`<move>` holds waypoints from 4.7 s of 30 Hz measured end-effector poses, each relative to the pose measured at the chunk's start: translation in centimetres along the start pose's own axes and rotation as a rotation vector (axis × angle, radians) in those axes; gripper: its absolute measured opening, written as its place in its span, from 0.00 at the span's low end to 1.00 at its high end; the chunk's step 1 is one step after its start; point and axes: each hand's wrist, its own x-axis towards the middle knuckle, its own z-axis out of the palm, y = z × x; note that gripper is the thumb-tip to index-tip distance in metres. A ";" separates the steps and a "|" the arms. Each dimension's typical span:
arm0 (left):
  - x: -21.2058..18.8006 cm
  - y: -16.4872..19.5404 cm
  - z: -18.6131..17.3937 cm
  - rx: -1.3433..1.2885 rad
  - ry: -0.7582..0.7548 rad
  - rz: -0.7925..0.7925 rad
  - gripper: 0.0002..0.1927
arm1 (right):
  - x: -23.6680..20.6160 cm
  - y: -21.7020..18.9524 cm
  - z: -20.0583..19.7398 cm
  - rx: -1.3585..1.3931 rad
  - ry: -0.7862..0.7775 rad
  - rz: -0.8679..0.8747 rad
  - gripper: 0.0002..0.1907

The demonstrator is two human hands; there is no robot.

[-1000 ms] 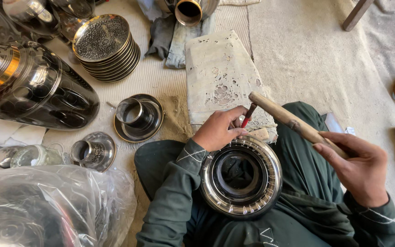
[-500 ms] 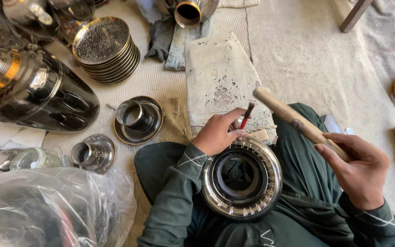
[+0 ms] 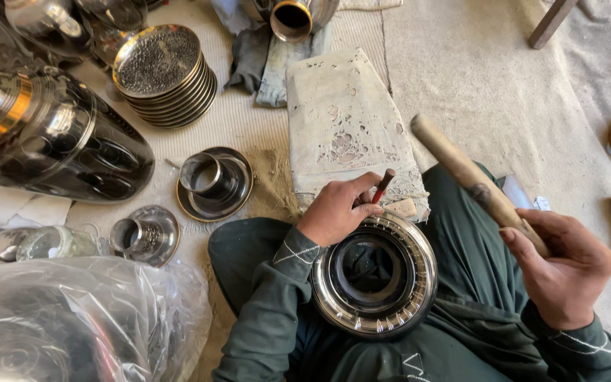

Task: The person sits on the floor with a brass vessel on their lap and hammers a decorative pattern into its rim, holding a punch against the metal with one hand and striking it with a wooden mallet in the other, repositioning the punch repeatedly around the rim.

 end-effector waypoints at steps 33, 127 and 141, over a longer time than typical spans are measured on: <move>-1.9 -0.8 1.1 0.002 0.083 0.019 0.22 | -0.5 -2.4 -0.3 -0.010 -0.017 -0.191 0.15; -0.6 -0.2 2.1 -0.329 0.333 -0.371 0.13 | 17.2 -4.2 5.3 -0.295 -0.660 -0.200 0.12; -0.7 0.1 2.1 -0.269 0.350 -0.383 0.15 | 16.7 -4.4 5.0 -0.272 -0.615 -0.267 0.12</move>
